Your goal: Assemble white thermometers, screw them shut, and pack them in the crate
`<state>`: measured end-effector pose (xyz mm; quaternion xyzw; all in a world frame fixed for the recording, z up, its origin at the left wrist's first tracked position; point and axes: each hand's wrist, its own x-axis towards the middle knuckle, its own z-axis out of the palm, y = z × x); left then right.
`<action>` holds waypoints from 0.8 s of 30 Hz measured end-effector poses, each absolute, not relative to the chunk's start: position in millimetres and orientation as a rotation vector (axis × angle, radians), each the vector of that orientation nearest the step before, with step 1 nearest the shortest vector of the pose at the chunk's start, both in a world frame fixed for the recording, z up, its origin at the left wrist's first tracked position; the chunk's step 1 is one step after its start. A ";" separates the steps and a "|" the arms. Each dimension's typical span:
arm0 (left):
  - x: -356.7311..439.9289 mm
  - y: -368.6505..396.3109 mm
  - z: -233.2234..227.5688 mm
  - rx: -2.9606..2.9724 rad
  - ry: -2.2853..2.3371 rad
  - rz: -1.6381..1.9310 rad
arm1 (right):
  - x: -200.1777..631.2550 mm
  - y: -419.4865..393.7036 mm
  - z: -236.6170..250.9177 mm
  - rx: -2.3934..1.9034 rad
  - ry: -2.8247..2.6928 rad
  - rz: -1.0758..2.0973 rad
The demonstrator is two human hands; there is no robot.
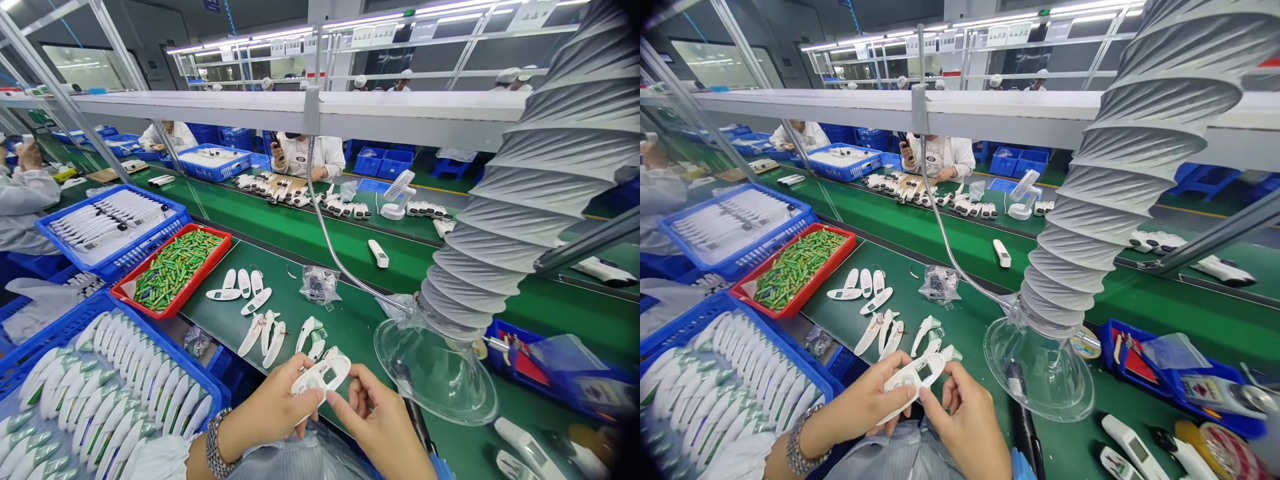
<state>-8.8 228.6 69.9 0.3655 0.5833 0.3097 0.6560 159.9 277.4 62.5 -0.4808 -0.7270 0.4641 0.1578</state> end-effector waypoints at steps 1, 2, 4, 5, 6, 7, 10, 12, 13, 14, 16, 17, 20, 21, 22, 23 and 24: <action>-7.2 228.4 69.6 0.838 1.329 0.708 | 159.1 277.6 61.2 -1.378 -2.077 1.331; -5.7 228.2 69.5 0.846 1.338 0.715 | 158.7 278.0 59.7 -1.382 -2.070 1.334; -3.2 227.9 69.3 0.869 1.352 0.725 | 158.3 278.8 56.3 -1.385 -2.053 1.335; -2.4 227.8 69.0 0.885 1.356 0.730 | 158.2 279.2 54.8 -1.386 -2.044 1.333; -1.8 227.8 68.5 0.900 1.361 0.732 | 157.9 279.6 53.7 -1.388 -2.034 1.332; -1.5 227.8 67.8 0.914 1.365 0.735 | 157.6 279.9 53.0 -1.385 -2.025 1.330; -1.4 228.3 64.6 0.934 1.362 0.738 | 156.4 280.0 52.3 -1.374 -2.010 1.316; -1.2 228.9 62.7 0.939 1.359 0.744 | 155.6 279.4 51.8 -1.367 -2.010 1.296; -0.9 229.2 62.1 0.944 1.356 0.746 | 155.2 279.0 51.3 -1.366 -2.009 1.283; -0.4 229.6 61.7 0.951 1.355 0.749 | 154.8 278.6 50.6 -1.366 -2.005 1.270; 0.9 230.1 61.5 0.967 1.358 0.763 | 154.4 278.0 49.5 -1.368 -1.994 1.253; 1.6 230.4 61.6 0.975 1.359 0.768 | 154.5 277.8 49.4 -1.368 -1.986 1.250; 2.6 232.0 61.4 0.953 1.357 0.760 | 156.7 278.3 51.5 -1.364 -1.973 1.275; 2.5 232.8 61.1 0.934 1.358 0.745 | 158.1 278.8 52.9 -1.357 -1.972 1.297; 2.1 233.8 60.6 0.918 1.361 0.731 | 159.8 279.6 54.3 -1.350 -1.970 1.324; 1.6 234.7 59.9 0.913 1.365 0.719 | 161.6 280.5 55.5 -1.342 -1.967 1.352; 1.0 235.5 59.1 0.916 1.369 0.710 | 163.4 281.5 56.5 -1.332 -1.959 1.381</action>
